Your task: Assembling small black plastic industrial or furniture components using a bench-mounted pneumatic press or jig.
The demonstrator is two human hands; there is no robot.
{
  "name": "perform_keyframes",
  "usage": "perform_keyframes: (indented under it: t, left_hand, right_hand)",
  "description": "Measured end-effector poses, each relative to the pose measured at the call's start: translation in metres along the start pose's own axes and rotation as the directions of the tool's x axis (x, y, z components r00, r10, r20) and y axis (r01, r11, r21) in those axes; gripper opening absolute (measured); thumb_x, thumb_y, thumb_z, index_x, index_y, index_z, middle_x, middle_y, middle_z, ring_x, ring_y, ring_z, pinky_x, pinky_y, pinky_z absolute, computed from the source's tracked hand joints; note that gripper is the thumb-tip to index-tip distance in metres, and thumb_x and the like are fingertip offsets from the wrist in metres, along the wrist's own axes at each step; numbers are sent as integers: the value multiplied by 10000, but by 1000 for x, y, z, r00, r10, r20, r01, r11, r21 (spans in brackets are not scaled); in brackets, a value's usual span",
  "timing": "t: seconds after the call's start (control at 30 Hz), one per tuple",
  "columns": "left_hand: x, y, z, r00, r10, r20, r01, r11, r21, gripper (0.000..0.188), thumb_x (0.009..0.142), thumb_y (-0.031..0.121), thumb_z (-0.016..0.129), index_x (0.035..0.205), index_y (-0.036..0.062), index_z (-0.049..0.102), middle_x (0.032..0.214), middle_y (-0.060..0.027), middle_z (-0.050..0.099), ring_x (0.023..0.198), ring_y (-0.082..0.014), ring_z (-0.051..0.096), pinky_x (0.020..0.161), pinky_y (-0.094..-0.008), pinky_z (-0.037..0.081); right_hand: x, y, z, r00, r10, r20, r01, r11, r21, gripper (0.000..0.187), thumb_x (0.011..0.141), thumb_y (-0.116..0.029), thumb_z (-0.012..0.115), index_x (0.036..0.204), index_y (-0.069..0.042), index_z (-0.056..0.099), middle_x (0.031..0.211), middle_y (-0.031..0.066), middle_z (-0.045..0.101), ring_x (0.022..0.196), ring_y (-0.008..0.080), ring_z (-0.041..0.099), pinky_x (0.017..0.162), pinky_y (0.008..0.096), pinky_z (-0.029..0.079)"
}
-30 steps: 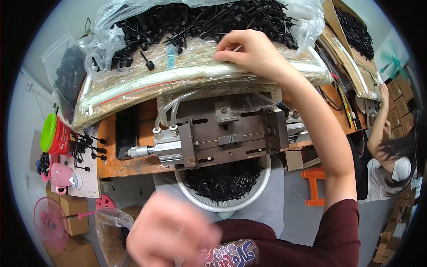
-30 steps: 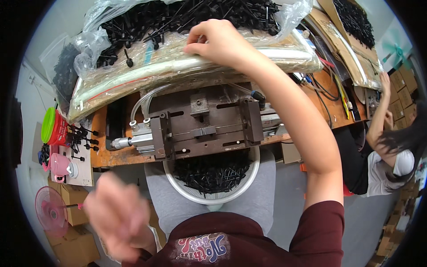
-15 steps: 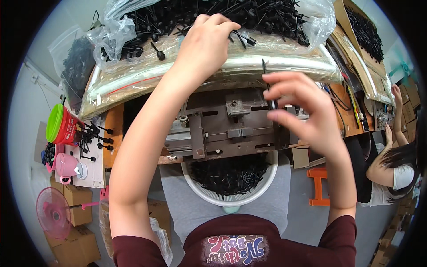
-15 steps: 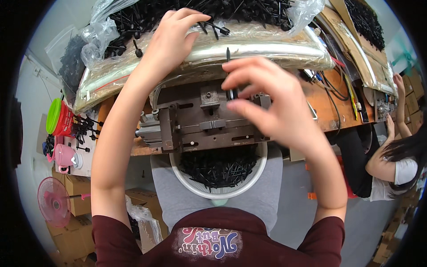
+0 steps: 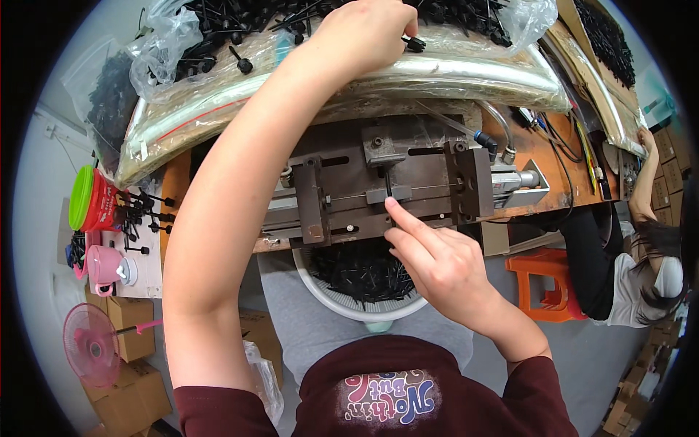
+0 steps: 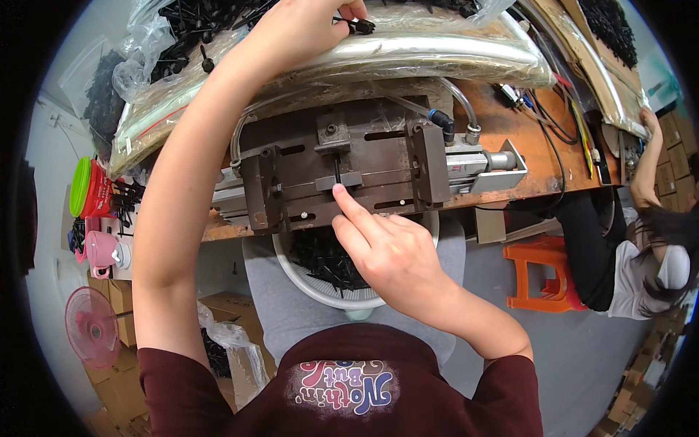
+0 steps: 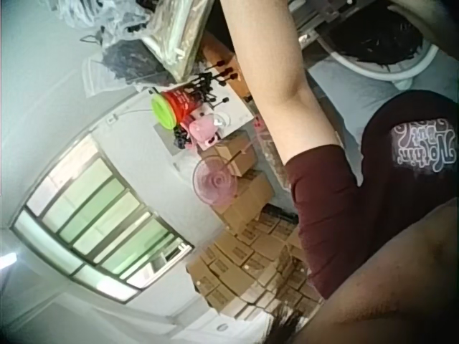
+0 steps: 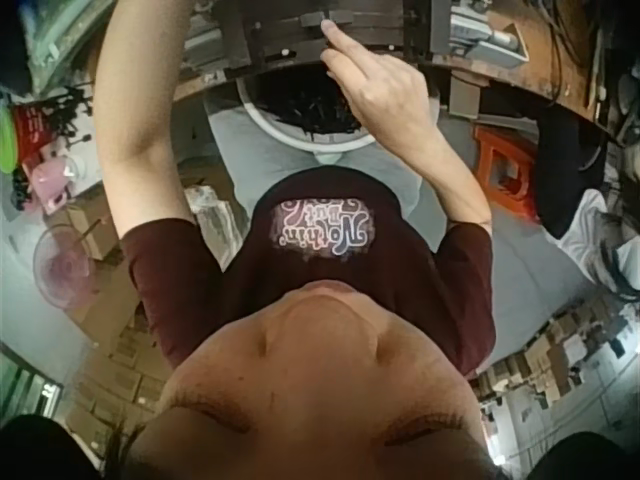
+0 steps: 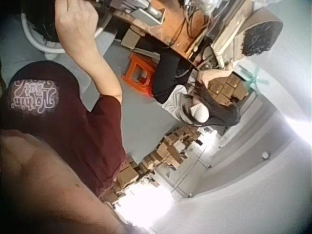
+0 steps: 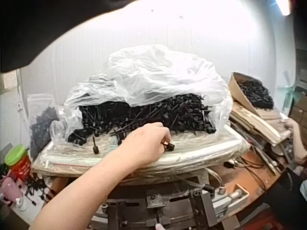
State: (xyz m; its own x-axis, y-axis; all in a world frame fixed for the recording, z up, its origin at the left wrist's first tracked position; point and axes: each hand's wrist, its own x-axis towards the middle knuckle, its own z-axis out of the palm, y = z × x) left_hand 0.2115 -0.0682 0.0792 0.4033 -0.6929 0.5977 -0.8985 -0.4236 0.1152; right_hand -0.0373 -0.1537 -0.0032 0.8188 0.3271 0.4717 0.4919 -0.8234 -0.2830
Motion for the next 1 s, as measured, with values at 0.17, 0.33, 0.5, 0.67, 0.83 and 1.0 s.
perform_keyframes:
  t: [0.17,0.33,0.5,0.67,0.83,1.0]
  left_hand:
    - [3,-4,-17,984,-37,174,49,996,-69,180,731,31,612,879,-15,704,912,-188,642,915,-355,625,798,-398,510]
    - [-3,6,-34,984,-142,103,167,939,-302,190,748,50,673,918,-20,721,868,-181,689,810,-255,678,729,-323,535]
    - [-17,31,-68,920,-357,162,375,686,-623,207,793,3,688,995,-28,720,885,-121,725,827,-130,680,744,-259,538]
    - [-70,60,-86,974,-226,15,188,770,-609,222,813,64,709,1029,12,699,1143,-129,666,1077,-187,620,917,-319,487]
    - [-113,98,-91,990,-119,-75,76,902,-426,283,655,30,789,933,22,734,1153,-164,638,894,-204,661,788,-297,526]
    - [-153,132,-68,981,-194,-5,172,883,-437,288,680,36,784,948,-27,701,1154,-169,625,841,-205,660,729,-306,540]
  right_hand:
    - [6,0,-3,999,22,46,-20,999,-38,217,719,-41,738,909,-33,635,1251,118,627,548,187,593,551,285,491]
    - [6,-2,-6,994,55,92,-47,995,-84,226,722,-57,739,925,-46,639,1244,94,637,494,179,557,520,269,477]
    - [9,-3,-11,992,57,113,-48,996,-80,207,719,-67,713,907,-37,632,1206,116,650,501,186,580,518,279,488]
    - [28,10,-31,998,35,46,-43,978,204,205,743,-111,720,909,-36,625,1062,121,684,540,204,618,540,292,512]
    - [96,73,-86,942,224,-249,-196,972,131,179,850,-146,709,990,-35,715,895,16,717,664,50,609,571,196,439]
    - [183,172,-119,898,317,-305,-379,910,-167,509,691,-138,789,1148,9,620,1138,184,646,1090,295,602,940,388,477]
